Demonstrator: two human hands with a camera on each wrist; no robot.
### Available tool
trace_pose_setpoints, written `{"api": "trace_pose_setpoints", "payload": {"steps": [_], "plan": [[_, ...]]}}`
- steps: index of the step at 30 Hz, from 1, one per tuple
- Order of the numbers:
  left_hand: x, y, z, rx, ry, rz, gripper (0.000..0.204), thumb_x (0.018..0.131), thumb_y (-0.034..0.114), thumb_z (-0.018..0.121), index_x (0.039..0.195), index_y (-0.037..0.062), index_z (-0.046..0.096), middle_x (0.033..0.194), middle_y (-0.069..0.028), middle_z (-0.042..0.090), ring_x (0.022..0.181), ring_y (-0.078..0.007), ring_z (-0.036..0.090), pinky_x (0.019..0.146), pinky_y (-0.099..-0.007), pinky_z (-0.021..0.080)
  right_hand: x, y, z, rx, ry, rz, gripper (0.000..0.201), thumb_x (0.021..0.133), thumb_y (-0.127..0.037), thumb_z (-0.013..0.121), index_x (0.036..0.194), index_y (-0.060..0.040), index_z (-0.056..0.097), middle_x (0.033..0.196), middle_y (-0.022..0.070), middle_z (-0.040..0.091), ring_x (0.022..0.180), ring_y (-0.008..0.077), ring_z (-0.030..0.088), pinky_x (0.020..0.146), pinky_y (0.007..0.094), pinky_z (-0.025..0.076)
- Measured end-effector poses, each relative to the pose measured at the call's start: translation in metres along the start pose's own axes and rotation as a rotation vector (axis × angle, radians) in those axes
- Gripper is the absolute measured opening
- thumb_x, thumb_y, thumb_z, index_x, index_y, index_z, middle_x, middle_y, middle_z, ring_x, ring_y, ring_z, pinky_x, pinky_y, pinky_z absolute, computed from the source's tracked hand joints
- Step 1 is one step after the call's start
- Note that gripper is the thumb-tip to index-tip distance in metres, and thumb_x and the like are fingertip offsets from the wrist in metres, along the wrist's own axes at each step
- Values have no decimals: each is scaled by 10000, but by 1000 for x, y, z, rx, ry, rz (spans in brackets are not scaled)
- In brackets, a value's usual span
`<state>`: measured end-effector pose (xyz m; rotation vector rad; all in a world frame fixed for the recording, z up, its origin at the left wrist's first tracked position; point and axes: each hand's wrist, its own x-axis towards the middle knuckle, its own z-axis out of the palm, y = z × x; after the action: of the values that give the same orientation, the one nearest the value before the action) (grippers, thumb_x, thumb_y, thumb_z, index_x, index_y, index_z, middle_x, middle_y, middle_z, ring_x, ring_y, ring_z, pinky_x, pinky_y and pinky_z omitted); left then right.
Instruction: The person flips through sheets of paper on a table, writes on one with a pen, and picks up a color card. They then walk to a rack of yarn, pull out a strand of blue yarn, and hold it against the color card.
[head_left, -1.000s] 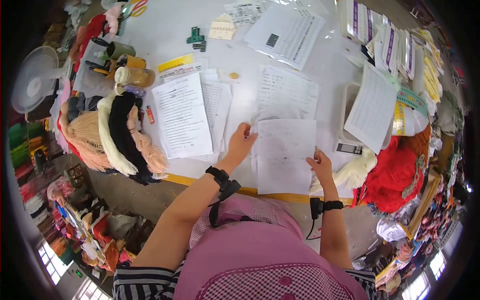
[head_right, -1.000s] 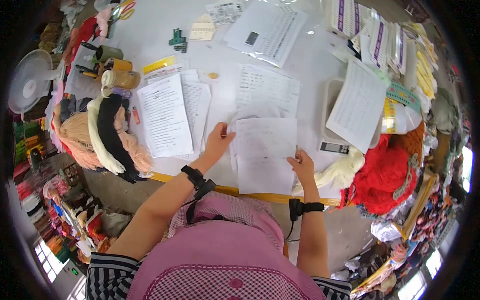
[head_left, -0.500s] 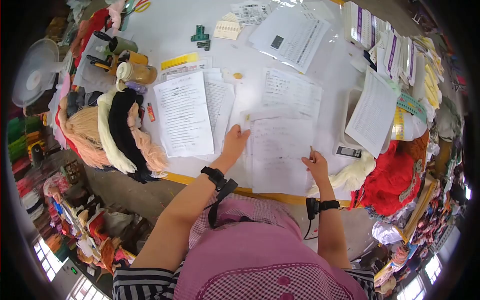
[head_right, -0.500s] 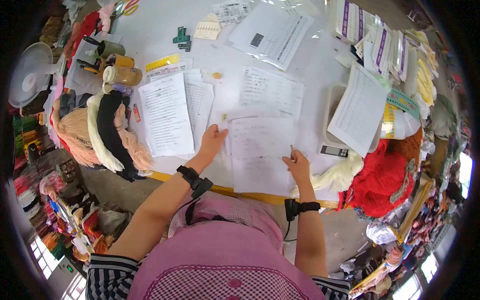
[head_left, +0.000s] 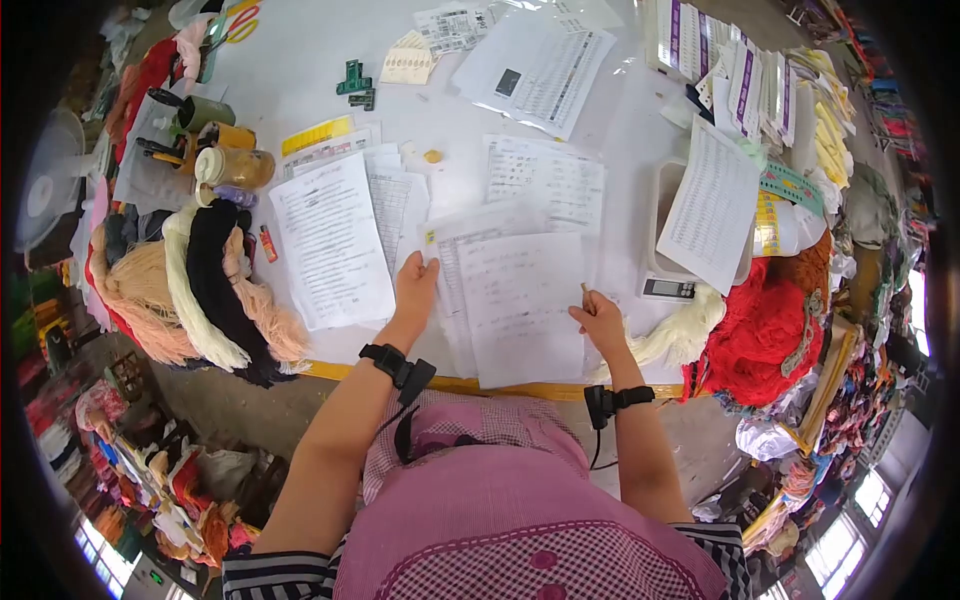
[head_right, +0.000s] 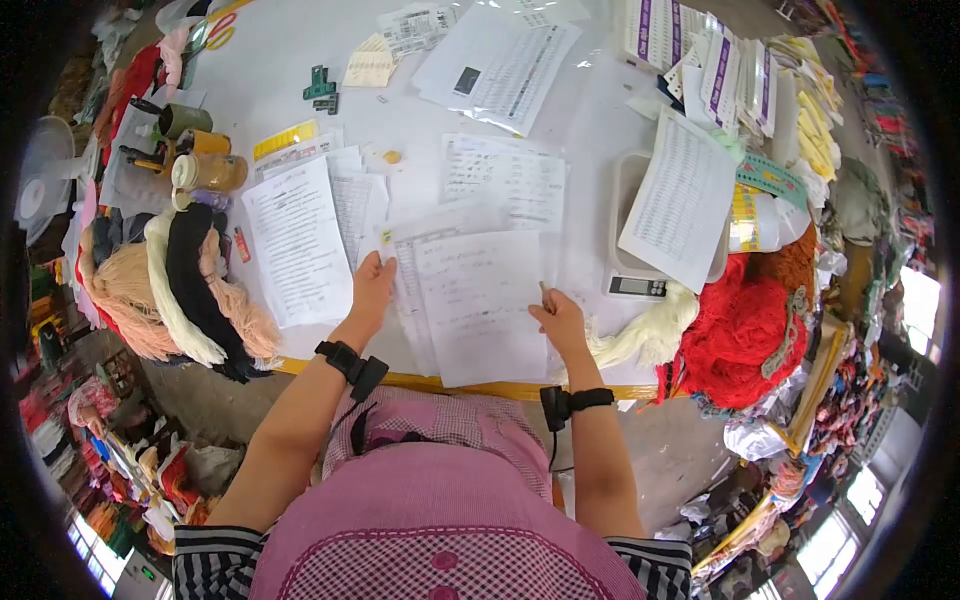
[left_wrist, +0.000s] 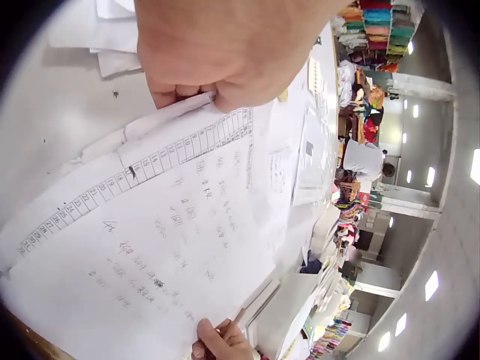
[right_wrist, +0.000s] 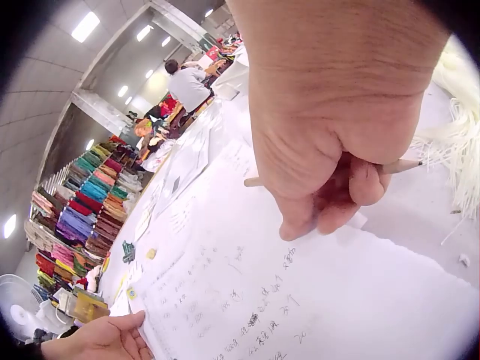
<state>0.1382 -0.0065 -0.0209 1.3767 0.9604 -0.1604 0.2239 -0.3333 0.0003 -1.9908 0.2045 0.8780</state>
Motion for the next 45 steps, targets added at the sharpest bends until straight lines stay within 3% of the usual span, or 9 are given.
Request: {"api": "trace_pose_setpoints", "payload": {"steps": [8,10,12,13,19,23,32,40,45], "plan": [[15,-26,-19,0,128,109,168,938,117,560,847,6,472,685,-16,433,647,-92,387,572,-280,359,-9,-28,15,163,-288,118,222,901,-171,670,780,-27,553,671,-43,440,607,86,555,531,257,471],[6,-17,-25,57,113,113,157,938,117,558,858,5,481,691,-17,439,651,-91,390,573,-282,360,6,-22,20,106,-234,111,225,901,-196,665,808,-8,585,669,1,516,648,164,616,572,283,486],[2,-13,-32,118,102,111,147,938,116,556,870,4,489,696,-17,444,654,-90,393,574,-285,362,24,-23,22,-361,461,-328,250,857,-228,695,838,-6,581,789,119,636,775,307,657,652,406,519],[2,-14,-35,206,90,127,138,938,116,553,881,2,501,696,-18,452,653,-92,400,578,-284,367,32,-28,21,-430,579,-240,243,830,-238,706,880,-39,575,890,159,647,880,378,624,722,462,491],[-8,1,-27,261,33,119,136,940,122,546,879,5,514,684,-24,460,643,-101,416,590,-286,384,56,-52,12,-548,393,50,330,741,-277,774,865,-69,549,876,117,620,837,336,610,712,451,470],[-2,-6,-26,310,47,119,158,957,127,547,835,46,487,699,35,393,655,-58,358,577,-246,339,54,-31,8,-533,419,-116,338,727,-275,767,847,-60,536,833,118,616,791,332,608,696,452,468],[-2,-11,-21,287,68,82,179,956,144,551,827,47,474,705,33,394,643,-60,361,568,-250,340,51,-46,16,-374,427,31,321,751,-291,729,842,-39,553,794,126,646,741,335,624,673,443,473],[-4,-19,-24,342,84,137,212,938,138,558,822,6,441,660,-56,431,623,-120,404,573,-303,373,11,-26,-3,-186,585,-255,154,831,-140,708,878,-31,611,726,133,616,611,272,558,606,328,461],[0,-25,-23,355,68,118,229,939,135,558,808,10,418,648,-48,402,621,-117,391,564,-312,363,4,6,-30,-251,551,-89,205,809,-144,735,851,-14,583,674,124,569,591,251,521,593,338,450]]}}
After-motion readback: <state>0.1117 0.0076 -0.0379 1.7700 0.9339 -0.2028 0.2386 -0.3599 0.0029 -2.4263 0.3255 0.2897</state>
